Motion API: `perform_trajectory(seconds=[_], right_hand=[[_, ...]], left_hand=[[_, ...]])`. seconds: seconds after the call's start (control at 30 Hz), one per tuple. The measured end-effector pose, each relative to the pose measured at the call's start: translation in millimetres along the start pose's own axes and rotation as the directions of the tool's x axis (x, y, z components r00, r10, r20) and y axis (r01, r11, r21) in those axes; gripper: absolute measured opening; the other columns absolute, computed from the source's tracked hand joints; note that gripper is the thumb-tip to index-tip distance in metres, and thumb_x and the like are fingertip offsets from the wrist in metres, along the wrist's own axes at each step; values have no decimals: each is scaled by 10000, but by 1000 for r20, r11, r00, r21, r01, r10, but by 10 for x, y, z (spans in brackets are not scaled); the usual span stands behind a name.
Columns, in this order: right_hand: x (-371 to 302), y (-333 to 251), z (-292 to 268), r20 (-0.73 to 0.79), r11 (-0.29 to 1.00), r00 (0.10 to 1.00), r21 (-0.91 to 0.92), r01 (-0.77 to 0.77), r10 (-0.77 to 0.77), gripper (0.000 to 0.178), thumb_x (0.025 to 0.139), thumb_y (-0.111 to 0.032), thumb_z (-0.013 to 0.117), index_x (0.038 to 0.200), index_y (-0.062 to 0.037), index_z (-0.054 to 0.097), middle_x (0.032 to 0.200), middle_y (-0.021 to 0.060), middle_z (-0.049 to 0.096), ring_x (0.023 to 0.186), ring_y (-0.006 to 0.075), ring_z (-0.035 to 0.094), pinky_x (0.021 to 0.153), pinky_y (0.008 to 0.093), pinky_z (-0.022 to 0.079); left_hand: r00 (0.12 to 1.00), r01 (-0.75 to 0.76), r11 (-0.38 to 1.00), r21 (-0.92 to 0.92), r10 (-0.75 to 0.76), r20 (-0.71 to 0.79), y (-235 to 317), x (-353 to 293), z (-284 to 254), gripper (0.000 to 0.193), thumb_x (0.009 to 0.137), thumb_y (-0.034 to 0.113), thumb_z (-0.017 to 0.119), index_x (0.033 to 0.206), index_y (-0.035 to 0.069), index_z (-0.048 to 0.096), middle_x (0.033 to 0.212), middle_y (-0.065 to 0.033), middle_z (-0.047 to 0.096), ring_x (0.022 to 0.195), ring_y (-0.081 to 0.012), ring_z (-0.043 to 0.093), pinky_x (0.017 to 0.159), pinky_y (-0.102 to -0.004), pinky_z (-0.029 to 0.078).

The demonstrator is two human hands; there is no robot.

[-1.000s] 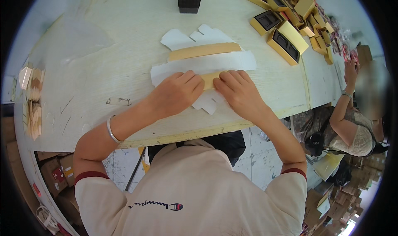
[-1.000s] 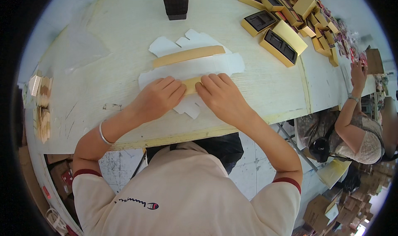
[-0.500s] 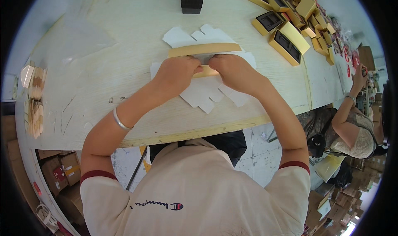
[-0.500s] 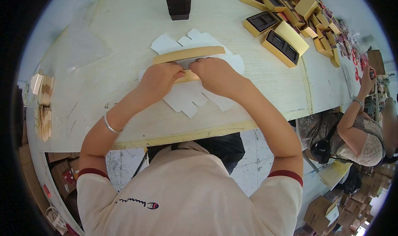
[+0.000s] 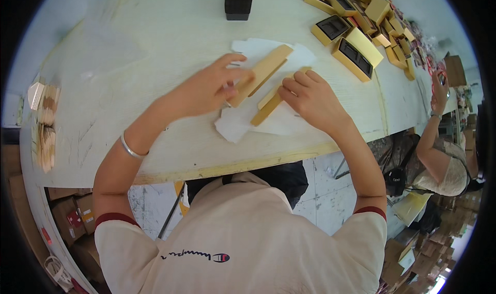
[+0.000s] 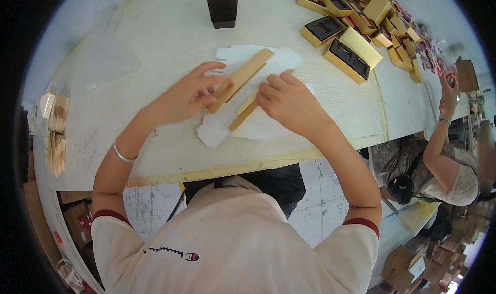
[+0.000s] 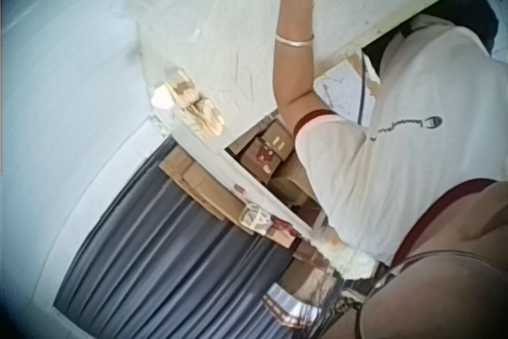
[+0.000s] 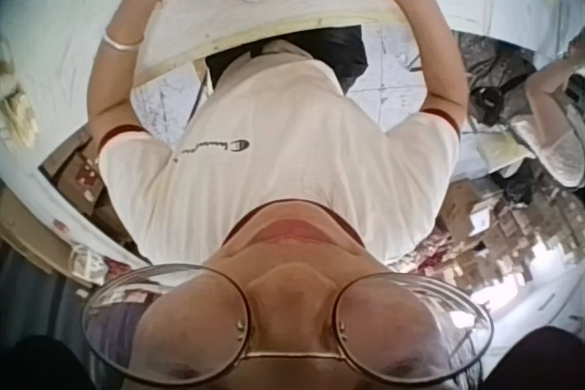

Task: The person folds flat cardboard pieces into small rectangular boxes, inserts black foam inserts, and closes the lids. The person repeats this process multiple times, stacking the finished boxes on the table.

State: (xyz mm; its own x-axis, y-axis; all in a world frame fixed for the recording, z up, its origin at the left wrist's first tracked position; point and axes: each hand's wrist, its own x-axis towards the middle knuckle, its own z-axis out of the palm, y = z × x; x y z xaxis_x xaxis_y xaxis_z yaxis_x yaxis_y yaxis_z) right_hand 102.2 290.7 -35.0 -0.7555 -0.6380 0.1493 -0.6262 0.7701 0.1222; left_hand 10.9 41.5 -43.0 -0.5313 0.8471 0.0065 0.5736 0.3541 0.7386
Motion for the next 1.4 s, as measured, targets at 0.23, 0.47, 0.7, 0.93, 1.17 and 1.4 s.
perform_trajectory(seconds=[0.23, 0.47, 0.7, 0.93, 1.17, 1.4], right_hand=[[-291, -290, 207, -167, 936, 986, 349, 31, 30, 300, 741, -73, 635, 1040, -89, 638, 1175, 134, 539, 854, 276, 593, 726, 363, 503], [-336, -268, 108, -276, 804, 951, 592, 51, 143, 289, 730, -102, 735, 1003, -52, 656, 1121, 132, 545, 907, 279, 579, 762, 364, 489], [-221, -280, 242, -157, 647, 953, 761, -50, 259, 174, 743, 6, 710, 896, -23, 632, 971, 104, 528, 817, 245, 554, 697, 310, 458], [-35, -304, 88, 241, 289, 901, 890, -354, 361, 470, 763, 49, 659, 1170, -43, 442, 937, 97, 477, 792, 218, 519, 671, 313, 460], [-336, -363, -150, -34, 752, 974, 642, -151, 225, 694, 675, -8, 721, 1309, -85, 449, 1357, 168, 400, 1063, 317, 524, 869, 376, 451], [-394, -614, 112, -252, 886, 935, 448, -116, 250, 557, 620, -75, 754, 1139, -42, 557, 1361, 153, 444, 1123, 320, 506, 860, 390, 446]], left_hand=[[949, -166, 985, -39, 170, 266, 265, -224, 171, 470, 785, -20, 625, 1244, 49, 547, 1458, -97, 280, 1224, -295, 448, 919, -361, 496], [885, -452, 843, 292, 465, 29, 226, -177, 217, 369, 683, 73, 757, 1026, 54, 623, 1170, -58, 563, 942, -235, 579, 754, -317, 513], [941, -282, 945, 164, 306, -143, 159, -53, 545, 164, 738, 59, 741, 842, 46, 615, 833, -33, 592, 636, -200, 554, 557, -297, 449], [991, -42, 998, -36, 37, -132, 331, 74, 612, 164, 789, 127, 699, 795, 24, 572, 733, -85, 559, 657, -274, 557, 604, -375, 444], [986, 53, 979, -197, -83, -148, 280, 58, 564, 114, 771, 57, 690, 755, -8, 598, 710, -91, 576, 604, -218, 563, 574, -321, 447], [991, 84, 959, -271, -108, -76, 338, 66, 446, 128, 791, 54, 701, 765, -17, 597, 717, -37, 560, 595, -91, 501, 541, -252, 403]])
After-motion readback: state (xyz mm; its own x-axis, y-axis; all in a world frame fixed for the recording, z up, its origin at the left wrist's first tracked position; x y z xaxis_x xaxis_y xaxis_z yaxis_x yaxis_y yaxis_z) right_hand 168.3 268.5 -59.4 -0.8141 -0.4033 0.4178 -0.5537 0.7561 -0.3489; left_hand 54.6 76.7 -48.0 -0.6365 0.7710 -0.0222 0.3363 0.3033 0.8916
